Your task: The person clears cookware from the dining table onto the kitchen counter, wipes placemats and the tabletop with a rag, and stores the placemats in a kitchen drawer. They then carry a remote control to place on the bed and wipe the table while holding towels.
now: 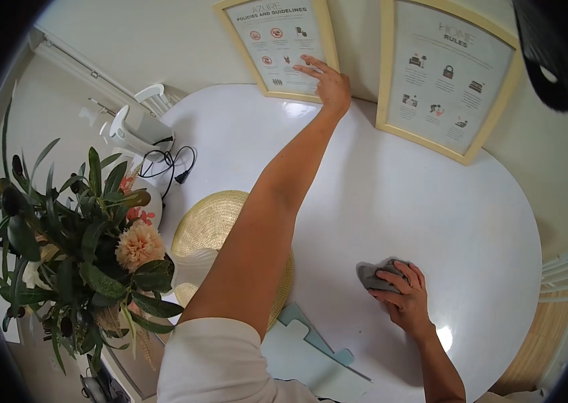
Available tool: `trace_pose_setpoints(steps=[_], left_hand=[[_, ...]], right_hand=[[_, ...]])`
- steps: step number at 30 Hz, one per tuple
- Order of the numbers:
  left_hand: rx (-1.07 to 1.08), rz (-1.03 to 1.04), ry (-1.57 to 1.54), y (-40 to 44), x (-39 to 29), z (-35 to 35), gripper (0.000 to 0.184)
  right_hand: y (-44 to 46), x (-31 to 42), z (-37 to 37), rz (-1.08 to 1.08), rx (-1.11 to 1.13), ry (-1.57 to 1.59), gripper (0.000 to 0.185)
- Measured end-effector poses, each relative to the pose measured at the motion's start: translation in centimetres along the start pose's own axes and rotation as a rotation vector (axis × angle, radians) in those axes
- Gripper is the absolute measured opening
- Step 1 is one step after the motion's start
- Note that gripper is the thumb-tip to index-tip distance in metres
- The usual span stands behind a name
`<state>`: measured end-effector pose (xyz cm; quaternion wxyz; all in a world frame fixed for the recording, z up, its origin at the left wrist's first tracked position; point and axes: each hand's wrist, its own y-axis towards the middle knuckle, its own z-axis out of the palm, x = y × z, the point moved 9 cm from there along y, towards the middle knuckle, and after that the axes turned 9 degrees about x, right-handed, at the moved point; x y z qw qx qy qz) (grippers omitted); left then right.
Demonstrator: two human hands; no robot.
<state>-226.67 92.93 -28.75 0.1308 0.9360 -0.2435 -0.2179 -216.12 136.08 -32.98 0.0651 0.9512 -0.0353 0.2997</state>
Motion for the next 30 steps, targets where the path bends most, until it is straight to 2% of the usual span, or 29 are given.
trace_pose_setpoints(steps=[2,4,5,6,8,11,16,19,21,22,24,25,27,28,30], left_hand=[[0.029,-0.043,0.184,1.4,1.7,1.4,0.085],[-0.222,-0.027,0.034,2.5,4.5,-0.2,0.078],[-0.222,-0.03,0.037,3.2,5.8,-0.4,0.078],[-0.136,-0.081,0.527,4.2,7.0,-0.1,0.077],[-0.259,-0.029,0.679,6.7,11.1,0.2,0.078],[-0.039,-0.206,-0.175,6.9,15.6,-3.6,0.086],[-0.057,-0.165,-0.12,9.7,19.6,-4.0,0.092],[-0.026,-0.147,-0.136,8.9,20.0,-3.6,0.094],[-0.168,-0.124,-0.109,7.8,19.2,-5.0,0.097],[-0.164,-0.12,-0.113,7.3,18.4,-5.1,0.097],[-0.316,-0.299,-0.334,4.9,18.0,-6.2,0.087],[-0.315,-0.292,-0.336,2.9,15.7,-7.7,0.087],[-0.257,-0.265,-1.262,-3.7,11.2,-9.8,0.066],[-0.262,-0.238,-1.36,-6.5,9.5,-10.6,0.059],[-0.214,-0.122,-1.479,-12.1,6.7,-12.1,0.046]], right_hand=[[0.0,-0.1,0.2,0.008,0.008,0.003,0.026],[0.0,-0.3,0.3,0.017,-0.005,-0.015,0.026],[0.1,-0.2,0.3,0.014,-0.003,-0.013,0.026],[0.2,-0.3,0.3,0.027,0.007,-0.014,0.027],[0.4,-0.5,0.5,0.04,0.021,-0.013,0.027],[0.4,-0.7,0.9,0.071,0.036,-0.032,0.027],[4.2,-0.1,2.1,0.086,0.119,-0.182,0.034],[9.5,-0.2,2.5,-0.003,-0.005,-0.225,0.039],[14.9,-1.4,2.8,-0.039,-0.104,-0.284,0.043],[17.9,-2.4,3.1,-0.055,-0.177,-0.334,0.046],[25.0,-4.8,3.0,0.031,-0.289,-0.367,0.043],[28.5,-5.9,2.6,0.067,-0.373,-0.365,0.041],[35.9,-8.2,2.1,0.226,-0.338,-0.327,0.036],[38.7,-8.6,2.3,0.267,-0.3,-0.312,0.035],[42.6,-7.2,4.3,0.087,-0.253,-0.21,0.033]])
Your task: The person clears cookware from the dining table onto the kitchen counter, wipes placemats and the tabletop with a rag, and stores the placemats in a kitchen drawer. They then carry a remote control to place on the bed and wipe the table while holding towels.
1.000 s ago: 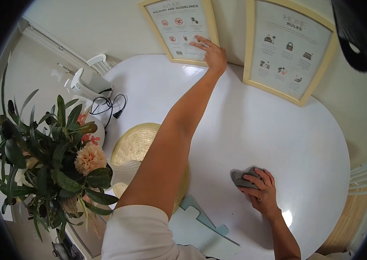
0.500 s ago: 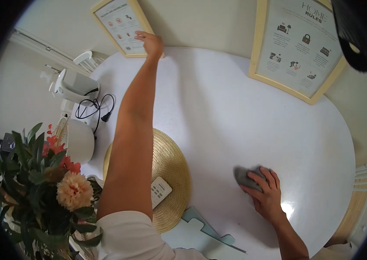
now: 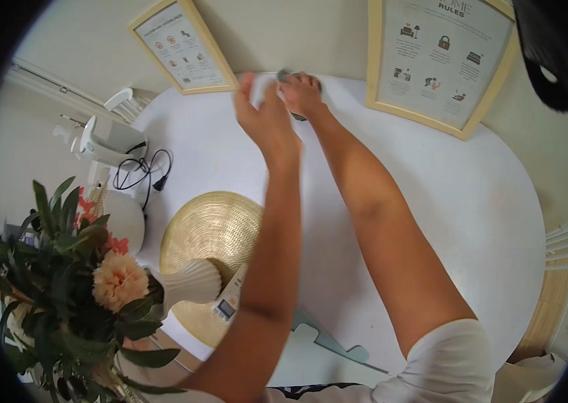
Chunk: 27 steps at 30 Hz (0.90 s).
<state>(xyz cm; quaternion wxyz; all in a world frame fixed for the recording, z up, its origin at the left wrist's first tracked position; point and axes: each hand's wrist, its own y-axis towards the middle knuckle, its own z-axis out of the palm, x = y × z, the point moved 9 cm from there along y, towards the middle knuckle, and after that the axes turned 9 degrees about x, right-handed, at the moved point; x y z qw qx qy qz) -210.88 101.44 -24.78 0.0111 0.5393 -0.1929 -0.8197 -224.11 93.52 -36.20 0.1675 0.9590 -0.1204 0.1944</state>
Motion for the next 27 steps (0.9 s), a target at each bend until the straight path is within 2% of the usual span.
trace_pose_setpoints(steps=[1,2,3,4,6,8,10,12,13,14,16,17,19,20,22,24,25,26,27], left_hand=[[0.017,-0.095,0.013,-4.1,-3.0,1.6,0.042],[0.146,-0.04,0.099,-6.9,-4.3,1.7,0.038],[0.143,-0.065,0.151,-10.2,-5.7,1.2,0.036],[0.147,-0.092,0.201,-13.4,-7.4,0.7,0.035],[0.294,-0.214,0.353,-19.6,-8.2,-2.2,0.029],[0.349,-0.508,0.261,-26.3,-8.3,-6.3,0.02],[0.261,-0.68,0.306,-32.0,-9.3,-13.1,0.018],[0.179,-0.688,0.532,-34.8,-12.3,-19.9,0.015],[0.095,-0.607,0.642,-35.3,-13.8,-23.5,0.015],[0.038,-0.61,0.874,-35.5,-15.1,-27.2,0.019],[0.012,-0.457,1.31,-36.4,-16.9,-34.7,0.032],[-0.087,-0.416,1.452,-36.6,-17.1,-38.2,0.039],[-0.185,-0.774,1.055,-37.6,-14.1,-45.8,0.037],[-0.164,-0.764,1.039,-36.9,-13.9,-45.5,0.037],[-0.316,-0.83,0.777,-36.9,-14.4,-45.6,0.027],[-0.31,-0.822,0.649,-36.6,-14.1,-45.4,0.022],[-0.322,-0.817,0.543,-36.6,-14.3,-45.7,0.018],[-0.317,-0.814,0.522,-36.3,-14.2,-45.6,0.018],[-0.326,-0.838,0.403,-36.3,-13.9,-45.6,0.018]], right_hand=[[-0.1,1.9,0.9,-0.136,0.121,0.03,0.032],[-0.5,3.8,1.7,-0.267,0.251,0.076,0.032],[-1.2,5.1,3.0,-0.405,0.22,0.223,0.032],[-3.2,6.6,2.4,-0.48,0.282,0.266,0.031],[-9.0,8.9,0.7,-0.58,0.324,0.391,0.032],[-14.9,9.9,-0.3,-0.723,0.409,0.431,0.035],[-21.9,9.6,-3.6,-0.71,0.478,0.468,0.034],[-28.2,7.4,-7.0,-0.624,0.546,0.502,0.035],[-31.5,6.3,-8.7,-0.625,0.571,0.548,0.035],[-34.8,5.4,-10.5,-0.633,0.59,0.596,0.034],[-41.1,2.0,-13.4,-0.381,0.55,0.611,0.029],[-44.0,0.5,-15.2,-0.318,0.519,0.612,0.029],[-50.9,-0.8,-18.3,-0.165,0.459,0.606,0.027],[-54.2,-1.2,-19.7,-0.088,0.424,0.58,0.026],[-61.4,-1.4,-21.7,0.181,0.387,0.534,0.026],[-68.8,-0.8,-23.0,0.418,0.337,0.547,0.027],[-72.3,0.4,-23.5,0.488,0.342,0.483,0.028],[-75.2,2.6,-24.7,0.438,0.272,0.481,0.027],[-78.8,3.9,-24.5,0.463,0.297,0.485,0.028]])
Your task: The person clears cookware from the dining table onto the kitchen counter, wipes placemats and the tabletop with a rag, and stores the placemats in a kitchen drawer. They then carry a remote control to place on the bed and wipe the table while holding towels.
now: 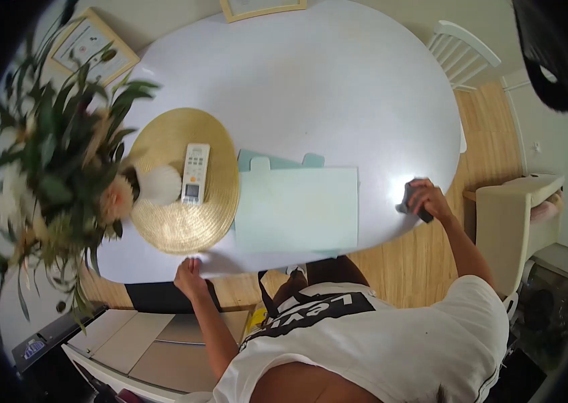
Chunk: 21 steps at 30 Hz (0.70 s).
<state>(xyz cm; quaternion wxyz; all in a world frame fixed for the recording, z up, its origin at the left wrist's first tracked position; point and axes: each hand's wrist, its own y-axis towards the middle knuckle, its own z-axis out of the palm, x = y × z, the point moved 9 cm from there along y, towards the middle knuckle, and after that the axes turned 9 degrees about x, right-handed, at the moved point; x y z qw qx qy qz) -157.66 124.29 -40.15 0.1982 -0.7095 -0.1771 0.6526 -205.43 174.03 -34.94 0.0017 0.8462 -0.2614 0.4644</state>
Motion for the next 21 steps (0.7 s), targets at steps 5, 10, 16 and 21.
trace_pose_setpoints(steps=[5,10,16,21], left_hand=[[0.212,-0.144,-0.27,2.2,0.4,0.0,0.025],[0.253,-0.177,-0.142,2.4,-0.7,1.0,0.024],[0.261,-0.007,-0.194,3.4,-2.6,1.6,0.015],[0.223,0.072,-0.158,5.4,-2.3,1.2,0.011]], right_hand=[[-7.9,0.4,2.0,0.173,0.303,-0.144,0.026],[0.7,6.9,-3.8,0.086,-0.356,0.133,0.027],[16.6,10.9,-4.2,0.027,-0.604,-0.795,0.023],[29.0,17.0,4.9,-0.085,-0.364,-0.15,0.025]])
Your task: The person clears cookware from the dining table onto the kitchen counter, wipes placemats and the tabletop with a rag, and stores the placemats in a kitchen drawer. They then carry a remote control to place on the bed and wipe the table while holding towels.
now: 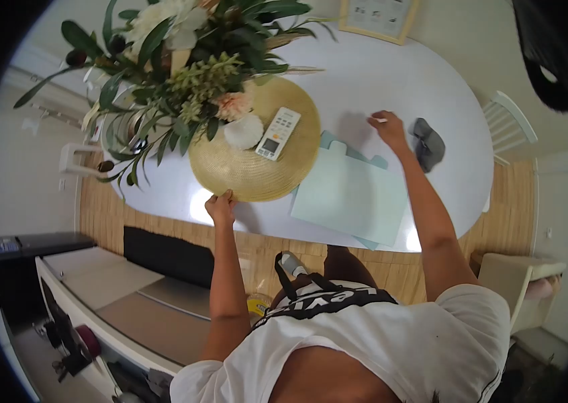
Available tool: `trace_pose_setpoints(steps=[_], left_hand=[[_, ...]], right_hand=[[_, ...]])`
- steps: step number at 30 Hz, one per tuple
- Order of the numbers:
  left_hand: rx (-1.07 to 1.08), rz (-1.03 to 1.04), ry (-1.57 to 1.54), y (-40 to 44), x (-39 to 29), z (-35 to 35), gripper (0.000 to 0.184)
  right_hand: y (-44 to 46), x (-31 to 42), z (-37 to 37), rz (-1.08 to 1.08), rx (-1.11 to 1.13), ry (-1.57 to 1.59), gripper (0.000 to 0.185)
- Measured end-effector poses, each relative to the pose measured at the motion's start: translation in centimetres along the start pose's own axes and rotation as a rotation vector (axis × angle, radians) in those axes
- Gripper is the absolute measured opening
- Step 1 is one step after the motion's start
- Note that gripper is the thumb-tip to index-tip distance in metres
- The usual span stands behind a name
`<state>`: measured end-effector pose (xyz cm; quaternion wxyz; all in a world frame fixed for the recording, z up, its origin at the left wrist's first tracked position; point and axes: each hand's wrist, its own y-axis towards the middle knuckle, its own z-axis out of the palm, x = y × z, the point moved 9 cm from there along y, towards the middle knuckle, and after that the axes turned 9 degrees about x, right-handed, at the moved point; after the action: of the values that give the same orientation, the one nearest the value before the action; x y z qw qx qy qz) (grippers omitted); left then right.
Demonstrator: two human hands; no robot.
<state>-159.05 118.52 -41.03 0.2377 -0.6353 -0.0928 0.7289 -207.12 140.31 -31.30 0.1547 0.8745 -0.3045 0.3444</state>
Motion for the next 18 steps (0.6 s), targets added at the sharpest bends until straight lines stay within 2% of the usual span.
trace_pose_setpoints(steps=[1,3,4,6,7,9,10,12,13,15,18], left_hand=[[0.046,0.053,-0.042,0.4,0.1,0.1,0.009],[-0.014,0.031,-0.049,0.0,-0.1,0.0,0.01],[-0.028,0.03,-0.051,-0.2,0.0,0.1,0.01],[-0.092,0.046,-0.053,-0.3,-0.1,-0.2,0.011],[-0.097,0.042,-0.051,-0.5,0.1,-0.6,0.011],[-0.038,0.045,-0.02,-0.4,0.3,-0.5,0.011],[-0.082,0.036,-0.025,-0.7,0.3,-0.3,0.014],[-0.061,0.015,-0.085,-0.4,0.8,-0.5,0.021],[-0.06,-0.007,-0.078,-0.1,1.1,-0.7,0.023],[-0.075,0.0,-0.144,-0.4,0.7,0.4,0.024],[-0.028,0.031,-0.17,0.7,0.4,2.3,0.025]], right_hand=[[1.3,0.8,4.2,0.166,0.102,0.321,0.031],[4.2,2.3,9.9,0.248,0.156,0.047,0.037],[4.5,3.5,11.4,0.243,0.168,0.048,0.037],[5.3,7.1,12.5,0.115,0.106,-0.264,0.038],[5.2,8.0,12.8,0.117,0.112,-0.263,0.038],[5.4,7.7,14.1,0.333,0.308,-0.06,0.043],[6.0,6.5,15.8,0.337,0.295,-0.061,0.043],[7.2,1.7,21.4,0.498,0.322,0.633,0.041],[7.7,2.3,21.0,0.493,0.303,0.632,0.041],[7.2,3.6,18.2,0.545,0.161,0.249,0.03],[7.6,5.8,15.9,0.474,0.111,0.268,0.022]])
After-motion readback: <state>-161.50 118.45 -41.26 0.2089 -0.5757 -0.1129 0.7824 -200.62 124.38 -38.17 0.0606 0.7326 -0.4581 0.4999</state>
